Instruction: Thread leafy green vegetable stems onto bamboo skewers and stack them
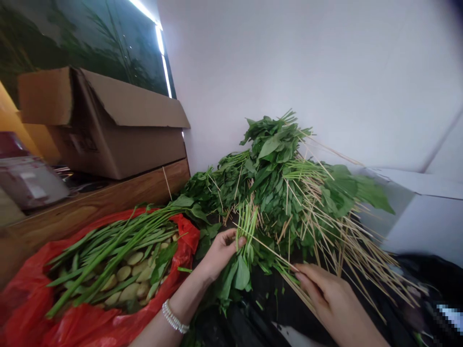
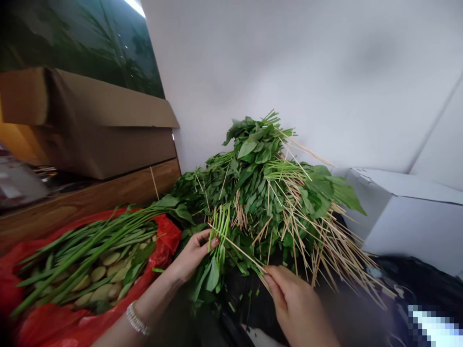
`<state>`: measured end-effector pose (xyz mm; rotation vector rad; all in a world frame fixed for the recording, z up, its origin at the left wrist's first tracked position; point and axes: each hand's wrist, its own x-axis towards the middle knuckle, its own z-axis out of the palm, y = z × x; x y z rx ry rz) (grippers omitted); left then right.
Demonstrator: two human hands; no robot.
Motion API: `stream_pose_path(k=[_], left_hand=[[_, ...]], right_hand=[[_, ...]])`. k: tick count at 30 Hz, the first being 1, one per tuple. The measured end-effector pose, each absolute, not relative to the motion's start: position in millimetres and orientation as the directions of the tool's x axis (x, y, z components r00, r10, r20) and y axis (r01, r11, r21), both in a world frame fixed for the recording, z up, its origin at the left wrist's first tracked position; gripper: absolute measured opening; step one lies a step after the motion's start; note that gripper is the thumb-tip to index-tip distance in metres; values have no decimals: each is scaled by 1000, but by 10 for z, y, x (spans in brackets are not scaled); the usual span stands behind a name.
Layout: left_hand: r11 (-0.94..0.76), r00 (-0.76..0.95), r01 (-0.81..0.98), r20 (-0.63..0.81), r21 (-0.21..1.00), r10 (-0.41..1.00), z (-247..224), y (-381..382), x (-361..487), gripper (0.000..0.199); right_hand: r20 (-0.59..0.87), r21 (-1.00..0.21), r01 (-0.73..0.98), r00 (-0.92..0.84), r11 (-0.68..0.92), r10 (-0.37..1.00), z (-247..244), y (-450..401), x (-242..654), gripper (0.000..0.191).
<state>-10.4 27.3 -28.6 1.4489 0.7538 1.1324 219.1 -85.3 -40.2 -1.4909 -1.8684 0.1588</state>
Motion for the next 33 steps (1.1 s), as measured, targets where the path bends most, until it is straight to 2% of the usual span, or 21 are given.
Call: stream_pose_path(k=[6, 11, 16, 18, 21, 26, 30, 33], left_hand=[[-152, 404, -173, 210, 973, 890, -320, 235, -90, 36], [-21, 246, -253, 85, 967, 966, -442, 251, -132, 53], [281, 439, -403, -85, 871, 894, -391, 262, -170, 78], [312, 477, -433, -79, 846, 876, -363, 272, -166, 80], [308, 465, -421, -88, 853, 881, -382, 302, -143, 74], [362, 440, -364, -184, 858, 879, -492, 366, -109, 85], [398, 446, -345, -225, 850, 867, -527, 406, -114, 85], [410, 428, -350, -245, 842, 870, -522, 423, -133, 84]], right_hand=[[563, -419, 850, -34, 320, 826, -280, -873, 2355, 29], [560, -435, 833, -47, 342, 827, -306, -825, 2356, 26], [609, -469, 835, 70, 287, 790, -54, -610, 2272, 31], [636, -474, 828, 89, 297, 767, 155, -452, 2176, 31], [679, -504, 763, 59, 406, 731, 482, -143, 1917, 30], [656, -541, 686, -17, 486, 754, 813, 546, 1312, 26], [582, -593, 660, -44, 461, 812, 870, 1229, 844, 22], [510, -620, 663, -65, 419, 858, 828, 1696, 552, 30]])
